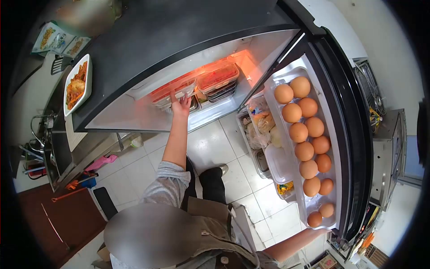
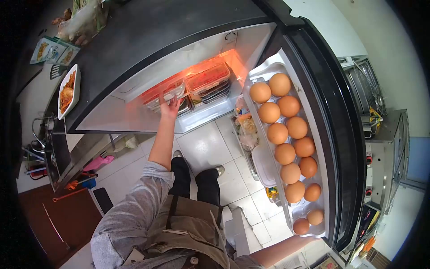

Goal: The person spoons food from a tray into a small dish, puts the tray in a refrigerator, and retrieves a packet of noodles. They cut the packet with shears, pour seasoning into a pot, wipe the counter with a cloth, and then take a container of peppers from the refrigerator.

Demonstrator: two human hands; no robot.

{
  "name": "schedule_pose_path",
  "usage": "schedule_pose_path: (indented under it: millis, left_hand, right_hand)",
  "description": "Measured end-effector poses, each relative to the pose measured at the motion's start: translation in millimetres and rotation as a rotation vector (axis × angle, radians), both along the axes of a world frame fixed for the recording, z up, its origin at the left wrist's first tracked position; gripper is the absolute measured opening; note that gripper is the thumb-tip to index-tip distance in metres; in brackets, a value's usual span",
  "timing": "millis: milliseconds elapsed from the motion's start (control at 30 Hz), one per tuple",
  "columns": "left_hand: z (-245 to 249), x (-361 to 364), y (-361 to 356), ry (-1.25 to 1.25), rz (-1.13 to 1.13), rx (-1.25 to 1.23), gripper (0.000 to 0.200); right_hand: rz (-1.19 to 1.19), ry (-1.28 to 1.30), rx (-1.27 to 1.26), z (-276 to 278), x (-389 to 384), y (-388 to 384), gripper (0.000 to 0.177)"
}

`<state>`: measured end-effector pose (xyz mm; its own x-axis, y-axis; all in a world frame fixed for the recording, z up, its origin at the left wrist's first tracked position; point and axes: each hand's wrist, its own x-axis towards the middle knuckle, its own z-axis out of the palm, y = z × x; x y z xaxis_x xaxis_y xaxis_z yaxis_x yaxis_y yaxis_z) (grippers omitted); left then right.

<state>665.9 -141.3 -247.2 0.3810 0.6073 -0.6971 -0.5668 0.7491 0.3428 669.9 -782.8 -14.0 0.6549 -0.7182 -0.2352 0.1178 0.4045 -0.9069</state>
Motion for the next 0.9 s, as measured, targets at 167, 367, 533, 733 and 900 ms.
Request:
schedule_pose_path:
  millis: [167,367,533,733,900]
  left_hand:
    - [8,6,7,0.203,0.141,0.155,0.065]
    - [2,-13,10,0.092,0.030,0.311,0.052]
    - [27,-43,-40,0.166,0.022,0.290,0.038]
    - [39,-138,-121,0.228,-0.241,0.187,0.034]
    - [147,-212,-180,0.181,-0.595,0.141,0.045]
  right_hand:
    - [0.027,0.021,0.000,-10,5,-17,0.037]
    - [0.063,0.011,0.024,-17,19,-33,0.035]
    - [0.076,0.010,0.057,-25,16,-43,0.034]
    - [0.116,-0.019,0.112,-45,-6,-79,0.033]
    - [0.063,0.213,0.077,-96,-59,-98,0.031]
